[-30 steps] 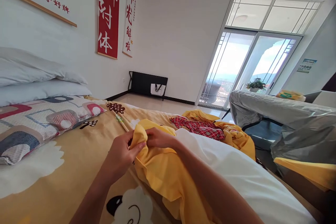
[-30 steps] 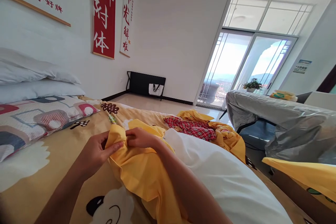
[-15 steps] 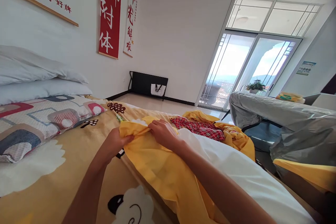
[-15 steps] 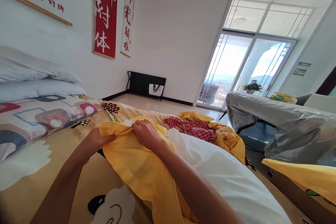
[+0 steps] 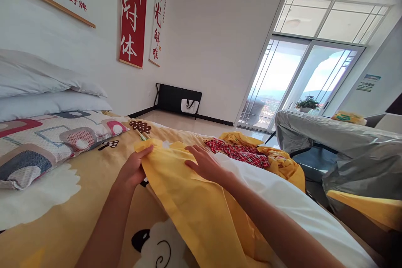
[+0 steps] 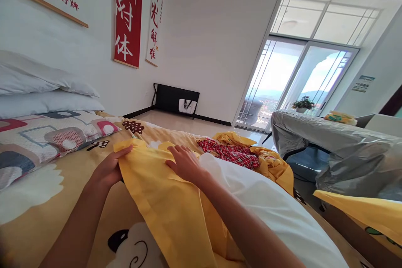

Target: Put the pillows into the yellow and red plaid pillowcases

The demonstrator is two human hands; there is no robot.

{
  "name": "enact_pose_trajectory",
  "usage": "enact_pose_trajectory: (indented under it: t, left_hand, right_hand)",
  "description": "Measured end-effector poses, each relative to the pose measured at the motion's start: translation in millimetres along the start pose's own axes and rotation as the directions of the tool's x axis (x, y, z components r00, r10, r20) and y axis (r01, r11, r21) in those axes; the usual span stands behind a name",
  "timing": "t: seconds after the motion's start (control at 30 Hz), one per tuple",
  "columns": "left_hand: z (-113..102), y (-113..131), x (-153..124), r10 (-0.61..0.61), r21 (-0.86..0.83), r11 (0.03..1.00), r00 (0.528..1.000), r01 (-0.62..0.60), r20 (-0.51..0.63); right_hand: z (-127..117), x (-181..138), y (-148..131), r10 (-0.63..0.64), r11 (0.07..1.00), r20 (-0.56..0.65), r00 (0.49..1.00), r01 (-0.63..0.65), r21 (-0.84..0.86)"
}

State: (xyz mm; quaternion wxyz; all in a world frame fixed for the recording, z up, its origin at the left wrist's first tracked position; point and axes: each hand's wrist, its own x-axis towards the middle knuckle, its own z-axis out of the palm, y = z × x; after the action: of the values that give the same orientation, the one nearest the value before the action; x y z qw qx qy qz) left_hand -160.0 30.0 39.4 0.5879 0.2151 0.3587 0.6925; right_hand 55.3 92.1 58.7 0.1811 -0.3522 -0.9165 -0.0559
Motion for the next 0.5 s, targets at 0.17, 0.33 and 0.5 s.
enact_pose_trajectory:
  t: [0.17,0.33,0.5]
  left_hand:
    - [-3,-1,9,-0.074,-0.039,0.997,0.997,0.073,-0.026]
    - [-6,-8,14,0.110,0.157,0.983,0.991,-0.096,-0.081]
    - [-15,-10,15,0.253,0.479,0.856,0.966,-0.196,-0.057]
  right_hand:
    - [6,-74,26,0.219,0.956,0.170,0.961,-0.246,0.159]
    - [1,-159,37,0.423,0.848,0.126,0.897,-0.441,0.293]
    - [-16,-209,27,0.551,0.697,0.162,0.818,-0.558,0.451]
